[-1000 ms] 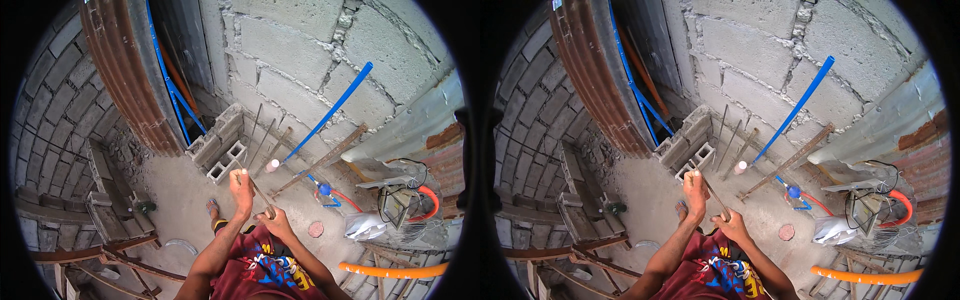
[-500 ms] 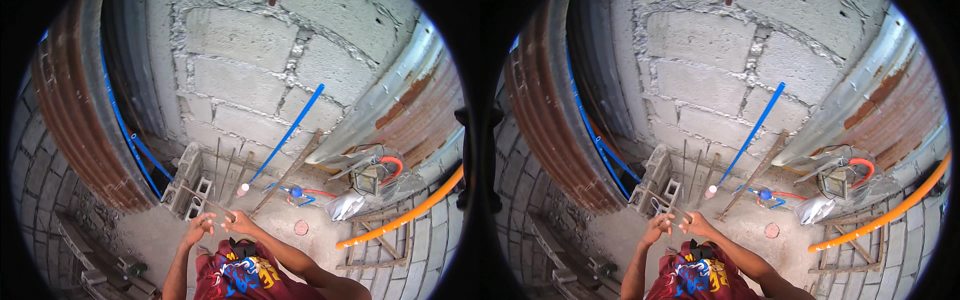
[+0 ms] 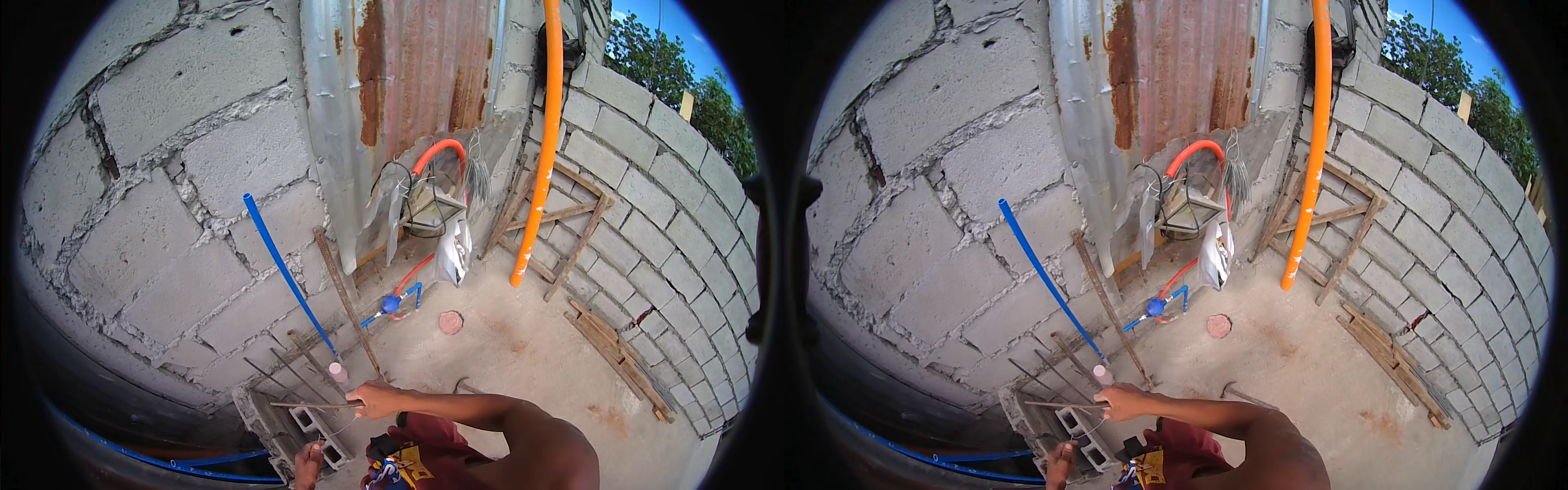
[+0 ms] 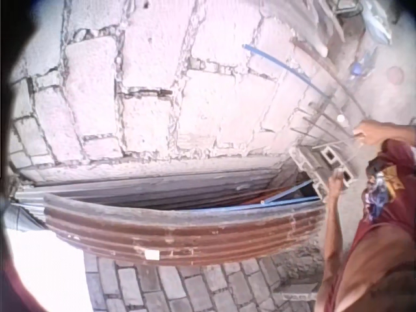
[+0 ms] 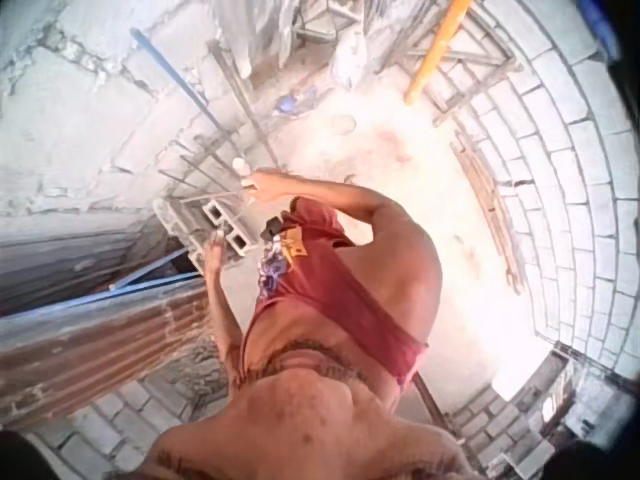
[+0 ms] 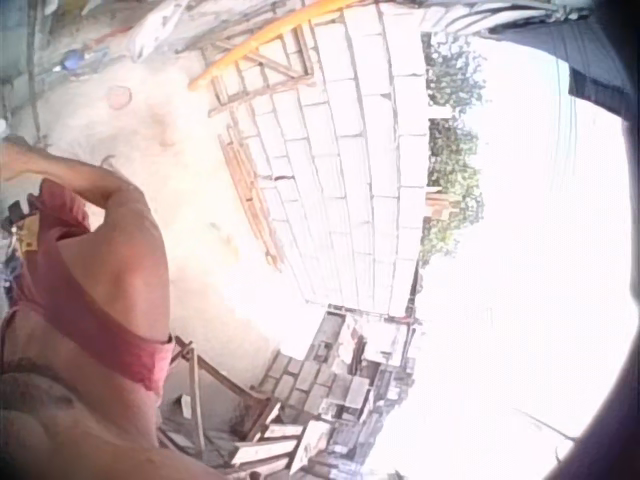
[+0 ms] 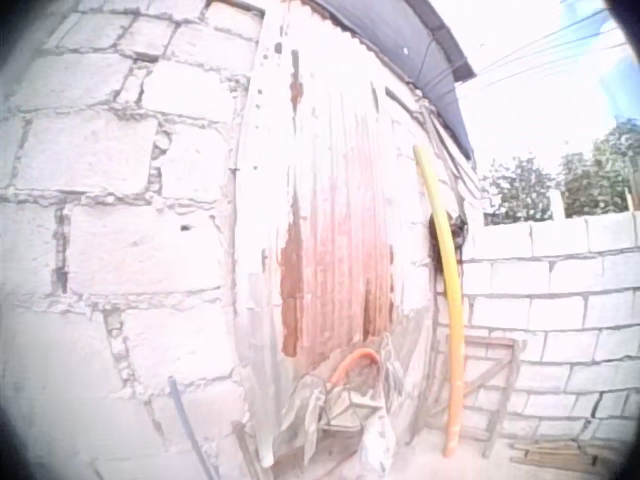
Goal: The person picks up a metal rebar rod and uses a crowbar to bend it against a concrete block. They repeatedly reposition the rebar and apply leverage with the crowbar to create a bend, then inspect the bent section.
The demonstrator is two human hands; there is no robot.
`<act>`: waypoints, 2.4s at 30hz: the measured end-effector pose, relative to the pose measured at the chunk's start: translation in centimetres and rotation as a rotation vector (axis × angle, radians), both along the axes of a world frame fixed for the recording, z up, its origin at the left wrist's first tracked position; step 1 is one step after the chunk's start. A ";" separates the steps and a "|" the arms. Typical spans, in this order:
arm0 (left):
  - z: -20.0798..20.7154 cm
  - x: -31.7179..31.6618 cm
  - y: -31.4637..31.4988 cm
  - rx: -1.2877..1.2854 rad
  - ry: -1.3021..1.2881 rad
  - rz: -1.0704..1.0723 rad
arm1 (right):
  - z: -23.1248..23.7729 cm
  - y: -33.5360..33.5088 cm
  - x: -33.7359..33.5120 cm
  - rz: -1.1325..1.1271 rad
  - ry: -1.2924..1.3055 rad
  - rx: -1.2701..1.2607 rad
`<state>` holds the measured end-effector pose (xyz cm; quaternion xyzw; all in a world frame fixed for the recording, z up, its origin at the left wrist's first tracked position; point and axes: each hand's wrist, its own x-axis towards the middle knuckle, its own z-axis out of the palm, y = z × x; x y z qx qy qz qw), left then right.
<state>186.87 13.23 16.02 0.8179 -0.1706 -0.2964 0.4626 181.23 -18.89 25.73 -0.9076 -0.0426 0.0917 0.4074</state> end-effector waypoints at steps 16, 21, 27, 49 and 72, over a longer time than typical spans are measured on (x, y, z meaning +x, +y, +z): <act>14.2 8.7 -40.2 -0.907 1.190 -0.444 | -2.2 -27.1 -2.1 -1.031 -0.637 0.823; 19.9 6.3 -51.5 -0.644 0.317 -0.542 | 4.1 -36.3 -8.8 -1.004 -0.561 0.724; 22.4 5.4 -63.0 -0.553 -0.229 -0.420 | 4.5 -47.2 -12.4 -1.408 -1.199 0.668; 20.6 -2.5 -72.4 -0.704 -0.104 -0.545 | 5.5 -45.7 -16.2 -1.319 -0.911 0.637; 22.0 6.7 -78.9 -0.618 -0.743 -0.197 | 19.6 -53.7 -9.1 -0.698 -1.219 0.780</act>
